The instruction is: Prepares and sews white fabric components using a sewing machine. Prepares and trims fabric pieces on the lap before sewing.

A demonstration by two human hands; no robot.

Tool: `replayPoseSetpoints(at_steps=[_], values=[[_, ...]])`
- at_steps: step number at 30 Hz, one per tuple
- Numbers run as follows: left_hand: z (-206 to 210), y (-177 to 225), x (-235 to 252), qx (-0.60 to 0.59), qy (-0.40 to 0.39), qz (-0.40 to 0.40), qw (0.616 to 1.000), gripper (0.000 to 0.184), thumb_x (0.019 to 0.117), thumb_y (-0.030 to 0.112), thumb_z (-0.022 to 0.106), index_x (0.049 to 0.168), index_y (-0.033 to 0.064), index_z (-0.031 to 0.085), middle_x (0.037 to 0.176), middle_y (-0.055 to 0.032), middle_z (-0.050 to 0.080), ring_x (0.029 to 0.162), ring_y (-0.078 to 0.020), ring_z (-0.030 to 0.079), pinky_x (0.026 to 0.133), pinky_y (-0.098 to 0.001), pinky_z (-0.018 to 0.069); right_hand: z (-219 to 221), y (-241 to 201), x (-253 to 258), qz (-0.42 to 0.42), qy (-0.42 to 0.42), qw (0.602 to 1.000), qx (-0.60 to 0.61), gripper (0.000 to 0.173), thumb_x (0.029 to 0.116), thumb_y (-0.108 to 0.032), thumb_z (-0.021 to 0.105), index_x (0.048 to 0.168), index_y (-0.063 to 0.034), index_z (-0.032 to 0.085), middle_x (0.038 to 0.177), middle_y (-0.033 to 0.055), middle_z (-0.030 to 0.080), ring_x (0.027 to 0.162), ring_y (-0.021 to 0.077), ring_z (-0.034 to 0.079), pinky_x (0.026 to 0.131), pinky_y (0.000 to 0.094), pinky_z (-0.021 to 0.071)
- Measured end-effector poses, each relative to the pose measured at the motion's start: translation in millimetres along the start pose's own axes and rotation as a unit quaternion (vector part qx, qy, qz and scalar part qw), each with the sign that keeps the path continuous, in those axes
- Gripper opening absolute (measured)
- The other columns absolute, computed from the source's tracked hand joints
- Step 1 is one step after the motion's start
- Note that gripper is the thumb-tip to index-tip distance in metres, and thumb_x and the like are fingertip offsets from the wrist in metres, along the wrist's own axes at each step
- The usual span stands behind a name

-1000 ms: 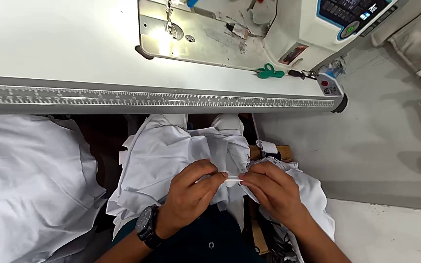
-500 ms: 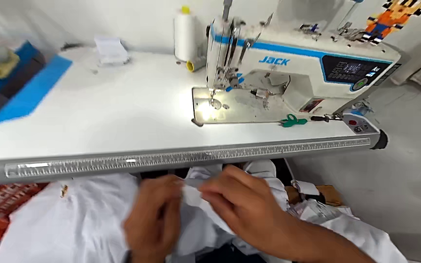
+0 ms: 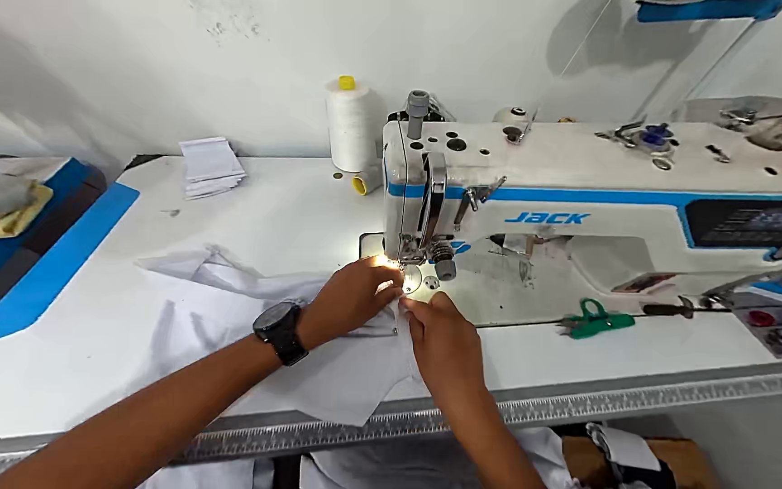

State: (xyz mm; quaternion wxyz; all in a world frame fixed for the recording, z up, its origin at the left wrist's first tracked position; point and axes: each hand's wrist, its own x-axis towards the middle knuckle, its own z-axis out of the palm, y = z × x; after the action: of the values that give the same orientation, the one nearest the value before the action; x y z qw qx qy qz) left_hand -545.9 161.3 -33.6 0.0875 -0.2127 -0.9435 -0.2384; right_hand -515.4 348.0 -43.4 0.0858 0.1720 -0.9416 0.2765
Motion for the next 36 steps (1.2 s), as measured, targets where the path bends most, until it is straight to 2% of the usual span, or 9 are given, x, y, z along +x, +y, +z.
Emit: replayPoseSetpoints(at_steps=[5, 8, 11, 15, 19, 24, 27, 32, 36], values=[[-9.6, -1.7, -9.5, 0.033, 0.025, -0.036, 0.998, 0.019, 0.0927, 0.02, 0.07, 0.107, 0.0078, 0.073, 0.099, -0.007, 0.072, 0.093, -0.0221, 0.071, 0.083, -0.0427, 0.059, -1.6, 2.7, 7.9, -0.029, -0.033, 0.999, -0.025, 0.028, 0.0978, -0.017, 0.065, 0.121, -0.0266, 0.078, 0.085, 0.0033, 0.063, 0.066, 0.0178, 0.063, 0.052, 0.0355, 0.053], [-5.0, -0.6, -10.8, 0.02, 0.056, -0.045, 0.997, 0.01, 0.0897, 0.018, 0.07, 0.097, 0.0114, 0.074, 0.09, -0.0033, 0.07, 0.086, -0.0192, 0.069, 0.074, -0.0409, 0.0577, -1.2, 2.8, 6.6, -0.029, -0.033, 0.999, -0.028, 0.028, 0.0976, -0.018, 0.064, 0.12, -0.0254, 0.078, 0.083, 0.0014, 0.063, 0.066, 0.0161, 0.063, 0.05, 0.0335, 0.0518], [-2.9, -5.7, -2.9, -0.018, 0.061, -0.051, 0.997, 0.007, 0.0894, 0.02, 0.071, 0.091, 0.0141, 0.075, 0.086, 0.0012, 0.069, 0.079, -0.0114, 0.067, 0.068, -0.0337, 0.0561, 1.5, 1.2, 6.5, -0.019, -0.012, 0.999, -0.036, 0.025, 0.0986, -0.023, 0.064, 0.119, -0.0232, 0.078, 0.082, -0.0002, 0.062, 0.066, 0.0143, 0.063, 0.05, 0.0313, 0.0516], [-3.7, -20.2, 10.4, -0.042, 0.067, -0.02, 0.997, 0.012, 0.0894, 0.021, 0.074, 0.084, 0.0102, 0.074, 0.082, 0.0, 0.065, 0.079, -0.009, 0.064, 0.069, -0.0285, 0.0533, 5.9, -4.2, 13.0, 0.008, 0.002, 0.998, -0.059, 0.024, 0.0974, -0.021, 0.066, 0.118, -0.0213, 0.078, 0.085, 0.0015, 0.065, 0.069, 0.0163, 0.065, 0.052, 0.0331, 0.0525], [-12.9, -20.8, 17.7, -0.053, 0.087, 0.005, 0.995, 0.014, 0.085, 0.02, 0.077, 0.08, 0.0092, 0.068, 0.081, 0.0017, 0.065, 0.08, -0.0024, 0.063, 0.072, -0.0179, 0.0505, 5.6, -8.1, 18.4, 0.036, -0.019, 0.997, -0.069, 0.025, 0.0976, -0.022, 0.065, 0.119, -0.0231, 0.078, 0.087, 0.0013, 0.067, 0.066, 0.0169, 0.065, 0.05, 0.0343, 0.0516], [-14.6, -24.5, 19.0, -0.04, 0.085, 0.014, 0.995, 0.014, 0.0834, 0.022, 0.076, 0.083, 0.0099, 0.071, 0.079, 0.0022, 0.066, 0.081, -0.0067, 0.063, 0.074, -0.024, 0.0505, 6.9, -10.1, 18.9, 0.04, -0.015, 0.996, -0.079, 0.023, 0.0972, -0.023, 0.065, 0.115, -0.0227, 0.079, 0.087, 0.0003, 0.067, 0.066, 0.016, 0.065, 0.05, 0.0331, 0.0514], [-13.0, -25.5, 19.2, -0.034, 0.077, -0.005, 0.996, 0.016, 0.0828, 0.023, 0.076, 0.08, 0.0097, 0.069, 0.077, 0.0006, 0.065, 0.079, -0.0121, 0.063, 0.071, -0.0334, 0.0487, 6.1, -10.2, 20.2, 0.037, -0.019, 0.996, -0.075, 0.02, 0.097, -0.022, 0.065, 0.111, -0.0204, 0.08, 0.088, 0.0009, 0.068, 0.066, 0.0165, 0.066, 0.051, 0.0332, 0.0524], [-12.7, -24.6, 19.2, -0.023, 0.074, -0.019, 0.997, 0.017, 0.0835, 0.021, 0.076, 0.077, 0.0089, 0.066, 0.075, -0.001, 0.063, 0.077, -0.0153, 0.063, 0.07, -0.037, 0.0484, 2.7, -11.1, 24.4, 0.043, -0.042, 0.996, -0.07, 0.023, 0.0979, -0.02, 0.064, 0.116, -0.0193, 0.078, 0.093, 0.003, 0.07, 0.067, 0.0188, 0.067, 0.053, 0.0361, 0.0533], [-12.1, -23.8, 19.0, -0.025, 0.078, -0.027, 0.996, 0.017, 0.0826, 0.018, 0.076, 0.074, 0.0088, 0.064, 0.076, -0.0021, 0.063, 0.079, -0.0174, 0.063, 0.071, -0.04, 0.0479, 4.8, -9.2, 24.7, 0.039, -0.024, 0.997, -0.063, 0.021, 0.097, -0.02, 0.065, 0.113, -0.0184, 0.079, 0.091, 0.0036, 0.069, 0.068, 0.0189, 0.067, 0.054, 0.0359, 0.0539]])
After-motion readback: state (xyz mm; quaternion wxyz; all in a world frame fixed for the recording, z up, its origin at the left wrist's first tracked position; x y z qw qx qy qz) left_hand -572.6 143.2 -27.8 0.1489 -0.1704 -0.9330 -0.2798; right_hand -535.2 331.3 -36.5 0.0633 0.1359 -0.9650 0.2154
